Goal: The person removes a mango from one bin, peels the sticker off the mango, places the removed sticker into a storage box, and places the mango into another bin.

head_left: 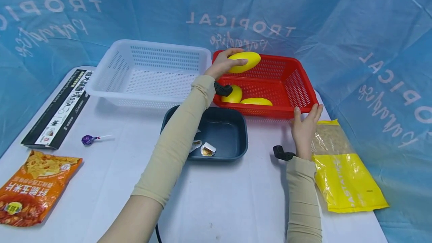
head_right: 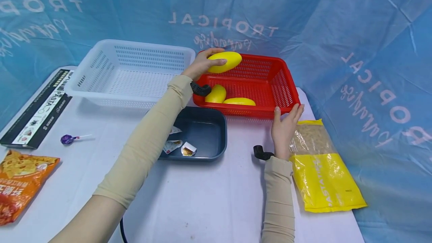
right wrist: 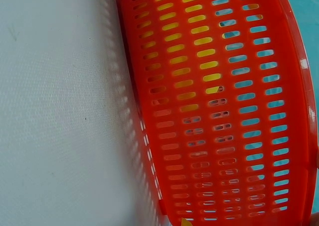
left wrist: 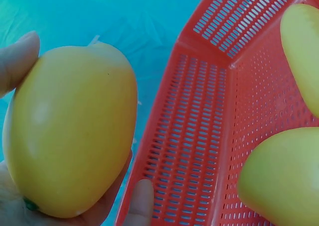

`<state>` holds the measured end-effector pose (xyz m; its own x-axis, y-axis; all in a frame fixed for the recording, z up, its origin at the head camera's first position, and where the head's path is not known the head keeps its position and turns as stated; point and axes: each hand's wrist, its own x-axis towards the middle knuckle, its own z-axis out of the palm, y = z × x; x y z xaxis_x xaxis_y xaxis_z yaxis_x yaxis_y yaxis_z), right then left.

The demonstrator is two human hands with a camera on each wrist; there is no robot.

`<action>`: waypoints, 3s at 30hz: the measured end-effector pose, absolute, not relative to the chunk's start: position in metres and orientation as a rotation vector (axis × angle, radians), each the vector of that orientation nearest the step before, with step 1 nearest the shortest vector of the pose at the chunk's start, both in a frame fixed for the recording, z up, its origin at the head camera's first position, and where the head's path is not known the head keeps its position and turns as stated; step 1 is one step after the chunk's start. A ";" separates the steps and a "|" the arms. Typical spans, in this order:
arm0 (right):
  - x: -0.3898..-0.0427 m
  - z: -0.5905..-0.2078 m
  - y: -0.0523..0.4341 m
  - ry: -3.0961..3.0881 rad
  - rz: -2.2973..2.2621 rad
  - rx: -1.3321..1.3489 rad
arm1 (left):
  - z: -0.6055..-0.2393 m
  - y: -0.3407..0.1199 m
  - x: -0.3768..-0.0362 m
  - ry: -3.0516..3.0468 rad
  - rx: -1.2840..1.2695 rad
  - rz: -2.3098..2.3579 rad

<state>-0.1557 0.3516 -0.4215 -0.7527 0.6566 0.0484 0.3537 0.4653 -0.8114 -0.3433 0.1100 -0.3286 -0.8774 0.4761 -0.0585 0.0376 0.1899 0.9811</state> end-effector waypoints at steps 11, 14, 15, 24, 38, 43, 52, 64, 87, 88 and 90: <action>-0.157 -0.422 0.352 -2.355 1.184 -0.869 | -0.333 0.113 -0.348 2.068 0.436 1.775; -0.157 -0.423 0.352 -2.355 1.186 -0.870 | -0.336 0.114 -0.351 2.034 0.396 1.813; -0.157 -0.423 0.352 -2.355 1.188 -0.871 | -0.337 0.114 -0.352 2.023 0.381 1.823; -0.156 -0.421 0.354 -2.360 1.207 -0.865 | -0.340 0.117 -0.356 2.049 0.337 1.788; -0.157 -0.423 0.353 -2.353 1.198 -0.856 | -0.343 0.123 -0.363 2.057 0.270 1.795; -0.157 -0.423 0.355 -2.355 1.194 -0.858 | -0.344 0.128 -0.366 2.059 0.258 1.792; -0.158 -0.425 0.355 -2.343 1.187 -0.833 | -0.347 0.134 -0.372 2.082 0.223 1.765; -0.160 -0.425 0.356 -2.336 1.187 -0.839 | -0.358 0.140 -0.375 2.175 0.155 1.680; -0.161 -0.426 0.357 -2.328 1.184 -0.824 | -0.373 0.149 -0.387 2.211 0.059 1.623; -0.161 -0.426 0.357 -2.329 1.183 -0.827 | -0.374 0.149 -0.388 2.215 0.052 1.612; -0.161 -0.426 0.357 -2.329 1.184 -0.832 | -0.375 0.150 -0.389 2.226 0.035 1.585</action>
